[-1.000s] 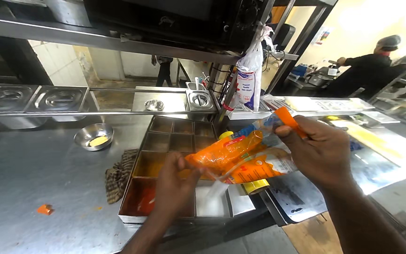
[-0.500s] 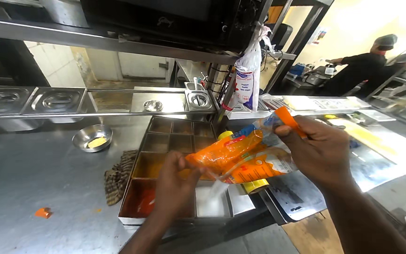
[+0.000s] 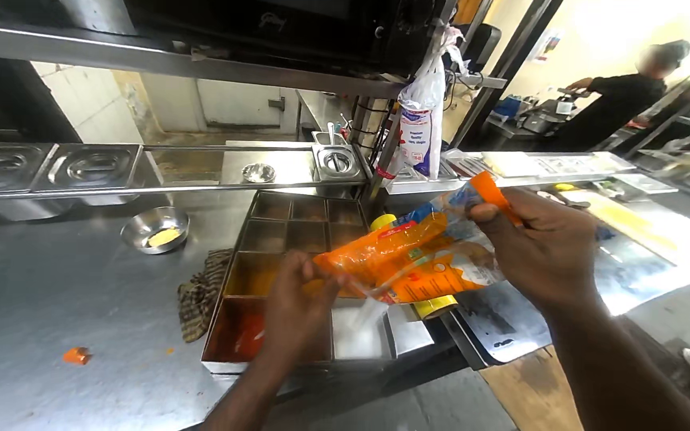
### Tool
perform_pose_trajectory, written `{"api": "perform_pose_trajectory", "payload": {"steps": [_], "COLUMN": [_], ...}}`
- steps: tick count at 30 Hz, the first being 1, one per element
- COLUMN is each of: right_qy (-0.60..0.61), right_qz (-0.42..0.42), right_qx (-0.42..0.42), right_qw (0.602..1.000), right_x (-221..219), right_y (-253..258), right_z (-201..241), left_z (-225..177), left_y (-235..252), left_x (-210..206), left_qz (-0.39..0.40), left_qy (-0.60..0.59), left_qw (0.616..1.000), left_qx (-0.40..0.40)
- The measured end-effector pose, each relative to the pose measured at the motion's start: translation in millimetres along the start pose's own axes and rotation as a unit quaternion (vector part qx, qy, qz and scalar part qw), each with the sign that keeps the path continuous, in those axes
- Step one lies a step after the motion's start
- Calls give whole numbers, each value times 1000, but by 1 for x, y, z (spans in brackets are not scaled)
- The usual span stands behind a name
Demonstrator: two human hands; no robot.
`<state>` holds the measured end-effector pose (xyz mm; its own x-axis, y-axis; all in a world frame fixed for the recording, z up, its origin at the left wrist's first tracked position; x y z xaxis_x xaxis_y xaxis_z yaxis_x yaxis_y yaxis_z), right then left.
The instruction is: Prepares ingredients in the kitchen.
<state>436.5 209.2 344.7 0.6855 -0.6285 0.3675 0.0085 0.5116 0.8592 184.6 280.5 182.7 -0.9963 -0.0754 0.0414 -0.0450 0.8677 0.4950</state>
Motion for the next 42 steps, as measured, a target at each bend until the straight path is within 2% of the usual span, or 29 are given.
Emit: {"api": "perform_pose_trajectory", "payload": {"steps": [5,13,17,22,30,35,42], "right_qy": [-18,-11,-10,1,7,7,-16], "right_qz": [-19,-83,-89,-88,-74,-69,-71], "right_qx": [-26,-90,-99,-76,-54,-29,-26], "right_qw": [999,992,991,993,996,997,997], "right_x": [0,5,-2,-23,-45,-43,-30], "right_y": [-15,-65,-82,-93,-101,-105,-112], "right_z": [-17,-50,-56,-58,-60,-68,-79], "left_z": [9,22,36,53,78,84,90], "left_y": [-2,-10,-13,-17,-21,-25,-26], "left_x": [-2,-11,-10,-3,7,-5,-23], "left_qz": [-12,13,23,18,8,22,42], "left_qy": [10,60,86,80,93,106,134], "left_qw": [1000,998,996,996,994,989,985], "left_qx": [-14,-14,-18,29,63,98,102]}}
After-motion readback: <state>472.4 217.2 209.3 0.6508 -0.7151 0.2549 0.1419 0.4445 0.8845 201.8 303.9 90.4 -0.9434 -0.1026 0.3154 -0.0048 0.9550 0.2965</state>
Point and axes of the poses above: each hand's wrist, its own y-axis towards the middle knuckle, its own x-axis out of the back of the hand, z = x × y, the point moved 8 cm from there along y, towards the middle knuckle, and after that the axes turned 6 degrees about -z, right-handed, at the moved point
